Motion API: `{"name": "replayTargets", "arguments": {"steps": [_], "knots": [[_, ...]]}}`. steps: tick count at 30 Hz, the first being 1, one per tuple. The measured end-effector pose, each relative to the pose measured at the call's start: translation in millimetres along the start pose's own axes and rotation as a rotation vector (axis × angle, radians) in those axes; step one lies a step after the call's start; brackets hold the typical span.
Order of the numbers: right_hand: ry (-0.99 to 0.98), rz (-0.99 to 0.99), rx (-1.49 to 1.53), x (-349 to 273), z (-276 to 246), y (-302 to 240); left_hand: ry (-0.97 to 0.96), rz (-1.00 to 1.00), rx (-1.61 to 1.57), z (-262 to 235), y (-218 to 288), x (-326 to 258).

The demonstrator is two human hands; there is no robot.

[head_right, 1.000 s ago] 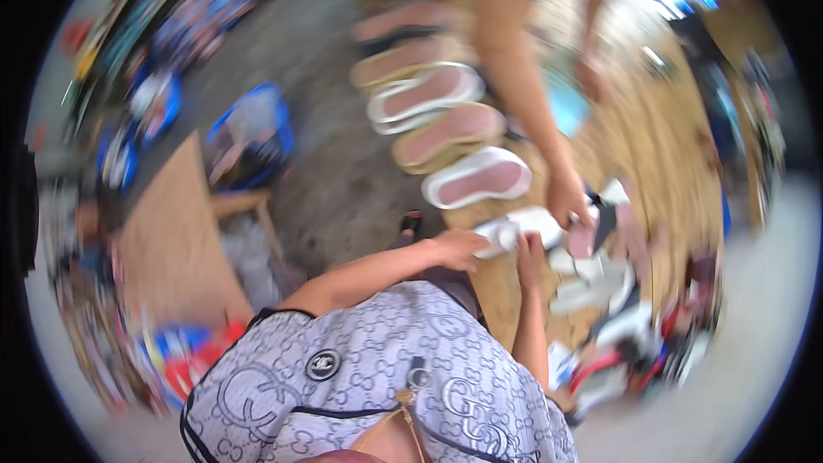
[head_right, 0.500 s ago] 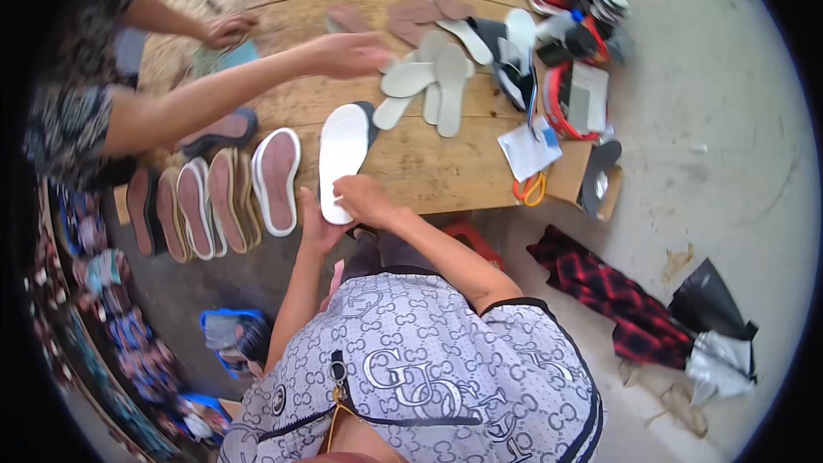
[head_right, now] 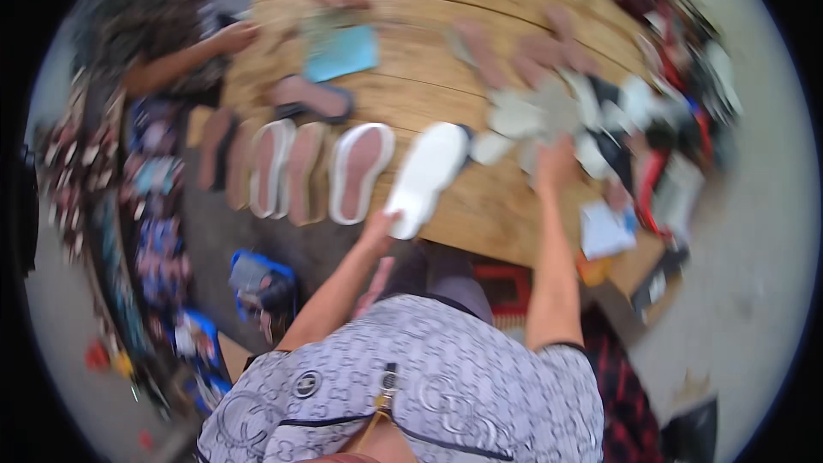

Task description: Sorting and matching various shoe soles and insoles on a workbench.

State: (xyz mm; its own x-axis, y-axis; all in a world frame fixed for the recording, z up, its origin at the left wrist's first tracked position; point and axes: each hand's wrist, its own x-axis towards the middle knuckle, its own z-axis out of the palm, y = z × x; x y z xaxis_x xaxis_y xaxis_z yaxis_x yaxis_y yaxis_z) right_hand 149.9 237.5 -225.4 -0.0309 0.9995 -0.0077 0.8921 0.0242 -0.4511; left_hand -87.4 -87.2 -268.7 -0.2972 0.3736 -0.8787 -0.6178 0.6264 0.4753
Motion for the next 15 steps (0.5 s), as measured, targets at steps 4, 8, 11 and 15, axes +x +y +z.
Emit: {"name": "replayTargets", "arguments": {"steps": [4,8,11,15], "knots": [[0.053,-0.133,-0.184,5,6,30,-0.095,0.009,-0.039,8,25,-27],[0.071,0.041,-0.001,-9,-39,15,-0.191,-0.142,-0.221,4,25,-53],[-0.282,-0.064,0.82,-46,-50,-39,-0.204,-0.115,-0.305,0,5,-48],[-0.878,0.25,1.079,-129,-18,-108,-0.223,-0.115,-0.426,4,9,-62]]}}
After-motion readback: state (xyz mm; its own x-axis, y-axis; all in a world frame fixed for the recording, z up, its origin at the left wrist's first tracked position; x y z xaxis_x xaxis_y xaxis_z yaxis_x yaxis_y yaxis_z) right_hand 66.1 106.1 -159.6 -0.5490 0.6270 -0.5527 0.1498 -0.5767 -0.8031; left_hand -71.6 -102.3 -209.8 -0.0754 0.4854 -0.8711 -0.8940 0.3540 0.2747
